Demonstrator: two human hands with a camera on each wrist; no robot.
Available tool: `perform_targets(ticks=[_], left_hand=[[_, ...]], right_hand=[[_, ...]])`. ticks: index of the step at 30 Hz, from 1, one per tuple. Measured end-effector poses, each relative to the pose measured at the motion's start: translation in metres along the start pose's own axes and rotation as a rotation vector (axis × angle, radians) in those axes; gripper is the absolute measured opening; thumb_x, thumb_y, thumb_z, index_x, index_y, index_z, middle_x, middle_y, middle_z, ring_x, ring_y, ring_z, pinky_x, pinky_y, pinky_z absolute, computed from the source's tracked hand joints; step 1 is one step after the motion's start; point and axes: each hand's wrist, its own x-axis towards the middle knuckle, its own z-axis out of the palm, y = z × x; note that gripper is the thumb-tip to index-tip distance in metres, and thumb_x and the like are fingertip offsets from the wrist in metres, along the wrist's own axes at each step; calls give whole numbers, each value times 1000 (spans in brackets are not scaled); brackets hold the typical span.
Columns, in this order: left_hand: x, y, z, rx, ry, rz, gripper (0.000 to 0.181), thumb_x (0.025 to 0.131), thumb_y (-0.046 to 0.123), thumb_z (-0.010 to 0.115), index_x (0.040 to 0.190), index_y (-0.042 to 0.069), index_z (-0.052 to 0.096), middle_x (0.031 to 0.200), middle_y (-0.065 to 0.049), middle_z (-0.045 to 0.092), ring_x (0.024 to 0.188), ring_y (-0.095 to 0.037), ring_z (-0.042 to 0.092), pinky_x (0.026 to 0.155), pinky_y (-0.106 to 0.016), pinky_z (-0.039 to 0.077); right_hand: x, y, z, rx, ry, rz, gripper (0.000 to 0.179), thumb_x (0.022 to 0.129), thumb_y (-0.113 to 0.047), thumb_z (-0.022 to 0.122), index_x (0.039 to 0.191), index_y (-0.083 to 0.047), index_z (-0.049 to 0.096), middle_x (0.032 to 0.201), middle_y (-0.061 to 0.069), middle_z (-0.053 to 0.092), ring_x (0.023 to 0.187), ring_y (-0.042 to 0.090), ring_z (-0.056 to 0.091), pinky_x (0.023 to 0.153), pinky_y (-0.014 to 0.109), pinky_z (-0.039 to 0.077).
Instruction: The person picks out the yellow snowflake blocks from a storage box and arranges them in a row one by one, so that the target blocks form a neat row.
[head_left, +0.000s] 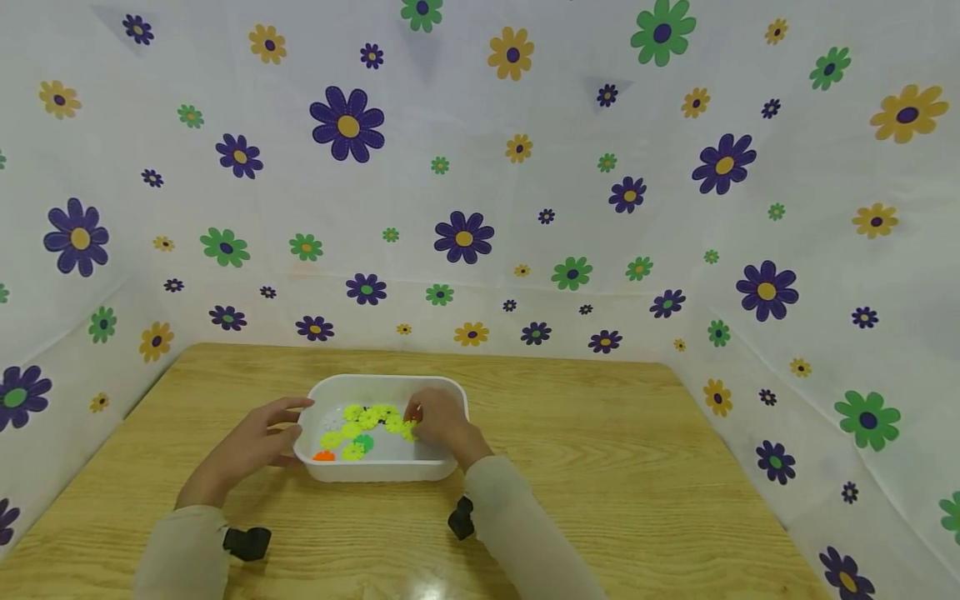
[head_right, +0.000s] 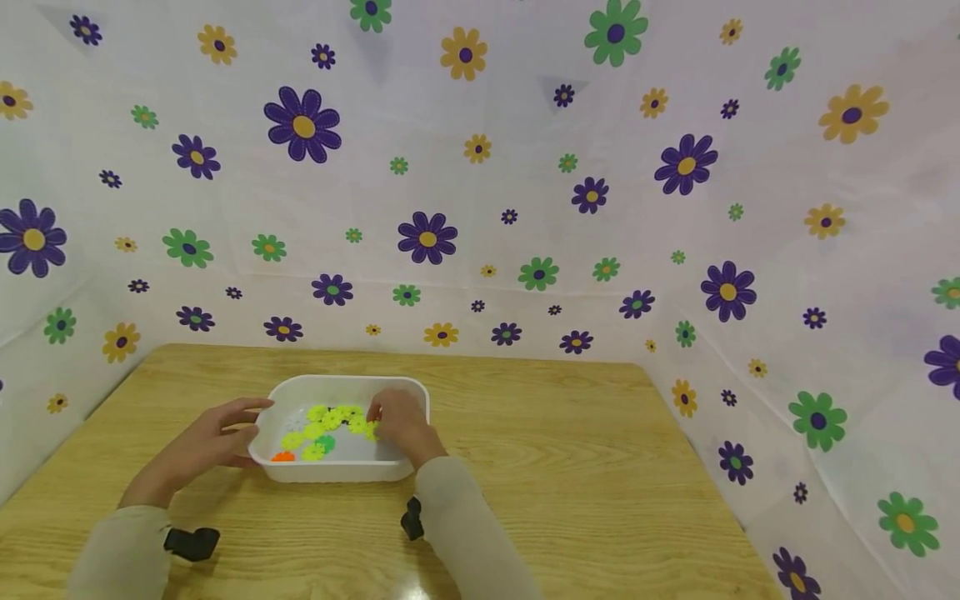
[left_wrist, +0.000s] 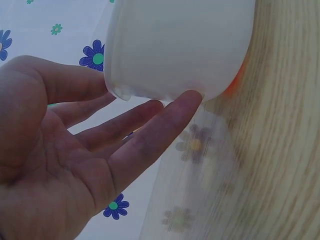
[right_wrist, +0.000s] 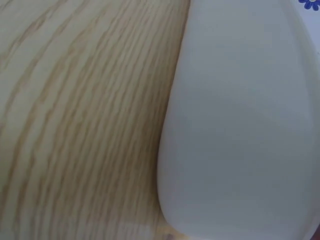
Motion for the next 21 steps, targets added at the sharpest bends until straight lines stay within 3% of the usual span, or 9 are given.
perform_targets(ticks=[6, 12, 21], left_hand=[[0, -1, 0, -2, -5, -4, 53, 108, 15, 50, 155, -3, 34, 152, -43, 36, 124, -52, 60, 83, -44, 66], [-1, 1, 0, -2, -9, -9, 53, 108, 14, 50, 155, -3, 34, 153, -42, 35, 126, -53, 58, 83, -44, 66], [-2, 4, 0, -15, -16, -20, 54, 108, 14, 51, 156, -3, 33, 154, -42, 35, 122, -48, 63, 85, -44, 66]], right_hand=[[-4, -4, -8, 111, -34, 9, 7, 89, -2, 78, 92, -9, 78, 97, 4, 71, 84, 11, 59, 74, 22, 53], [-9, -3, -21, 218, -73, 15, 8, 91, -2, 75, 97, -6, 79, 96, 9, 74, 70, 12, 62, 58, 20, 55], [-24, 4, -45, 350, -72, 20, 14, 94, -3, 71, 106, -6, 77, 87, 9, 69, 64, 13, 64, 74, 42, 67]])
